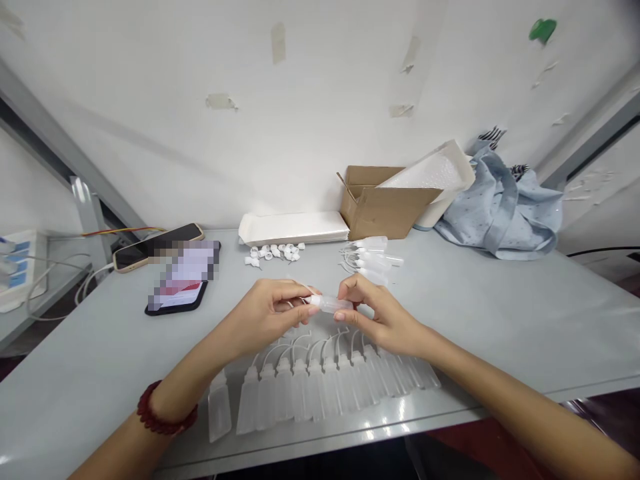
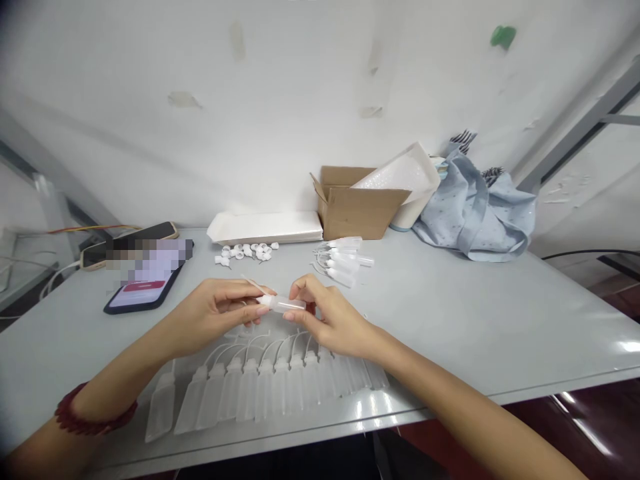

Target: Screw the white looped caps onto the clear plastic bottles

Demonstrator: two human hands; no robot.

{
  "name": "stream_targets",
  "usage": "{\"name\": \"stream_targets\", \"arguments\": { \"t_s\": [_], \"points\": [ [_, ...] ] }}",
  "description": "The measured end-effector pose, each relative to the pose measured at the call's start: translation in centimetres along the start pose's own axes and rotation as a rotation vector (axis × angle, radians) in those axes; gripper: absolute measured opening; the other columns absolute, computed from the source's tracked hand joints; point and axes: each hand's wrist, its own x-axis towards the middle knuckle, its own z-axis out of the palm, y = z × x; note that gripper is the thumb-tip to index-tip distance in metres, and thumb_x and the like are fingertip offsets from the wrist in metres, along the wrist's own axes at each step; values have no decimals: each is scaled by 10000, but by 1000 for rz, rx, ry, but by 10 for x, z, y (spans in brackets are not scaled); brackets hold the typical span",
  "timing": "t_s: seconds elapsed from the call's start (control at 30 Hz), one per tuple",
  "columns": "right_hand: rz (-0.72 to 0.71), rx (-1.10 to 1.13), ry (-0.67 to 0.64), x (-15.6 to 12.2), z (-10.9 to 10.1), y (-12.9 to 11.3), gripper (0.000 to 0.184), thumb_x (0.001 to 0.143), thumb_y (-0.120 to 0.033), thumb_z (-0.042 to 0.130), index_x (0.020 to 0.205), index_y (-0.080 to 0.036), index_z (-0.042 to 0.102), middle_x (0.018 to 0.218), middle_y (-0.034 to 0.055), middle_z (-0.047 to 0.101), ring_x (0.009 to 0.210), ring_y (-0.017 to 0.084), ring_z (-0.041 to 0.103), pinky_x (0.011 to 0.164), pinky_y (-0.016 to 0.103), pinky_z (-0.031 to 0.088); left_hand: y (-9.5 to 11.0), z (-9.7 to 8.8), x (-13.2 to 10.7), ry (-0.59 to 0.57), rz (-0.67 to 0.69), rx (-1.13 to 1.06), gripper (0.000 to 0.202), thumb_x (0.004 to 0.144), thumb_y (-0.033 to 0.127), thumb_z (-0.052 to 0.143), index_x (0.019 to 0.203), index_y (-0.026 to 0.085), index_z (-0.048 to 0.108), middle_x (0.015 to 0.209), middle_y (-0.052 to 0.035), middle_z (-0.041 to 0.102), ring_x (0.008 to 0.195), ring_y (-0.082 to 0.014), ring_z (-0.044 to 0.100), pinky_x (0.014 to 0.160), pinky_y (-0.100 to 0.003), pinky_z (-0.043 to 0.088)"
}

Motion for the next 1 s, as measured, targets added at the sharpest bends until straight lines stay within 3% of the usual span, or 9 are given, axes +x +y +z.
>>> {"name": "stream_targets", "arguments": {
  "t_s": [0.1,0.3,0.53,0.73,0.9,1.0],
  "points": [
    [-8,2,19,1,1,1,167,911,-316,561,920,-208,433,698,-31,528,643,123,478,621,258,392,2,1,0,-7,-69,-17,269,867,410,561,883,185,707,782,-18,655,657,-132,593,572,-223,468],
    [-25,-14,41,0,2,0,178,897,-305,581,921,-212,431,701,-29,532,634,124,476,617,263,404,1,3,1,-1,-111,29,363,886,446,514,712,161,657,625,1,604,579,-123,573,524,-210,427],
    [34,60,3,-1,-1,-4,145,922,-315,533,902,-207,439,689,-22,560,635,124,493,605,260,375,-2,4,1,22,103,99,279,889,286,549,671,164,674,641,-3,628,639,-131,561,598,-229,431],
    [200,396,-70,1,0,-4,233,921,-410,521,903,-218,390,674,-30,597,573,101,470,545,235,347,-3,8,2,100,266,111,150,867,187,580,875,187,730,858,-28,723,751,-151,608,700,-262,457],
    [227,507,-75,3,0,-3,277,906,-460,529,908,-220,389,647,-46,582,552,92,475,549,234,376,0,6,2,100,121,108,162,865,286,589,893,195,720,972,-48,719,862,-180,632,687,-254,478],
    [229,438,-55,3,0,-5,256,917,-439,518,932,-221,383,645,-43,595,551,96,482,530,232,358,2,6,2,55,55,104,225,887,353,546,875,195,706,879,-32,707,762,-159,614,645,-244,469]
  ]
}}
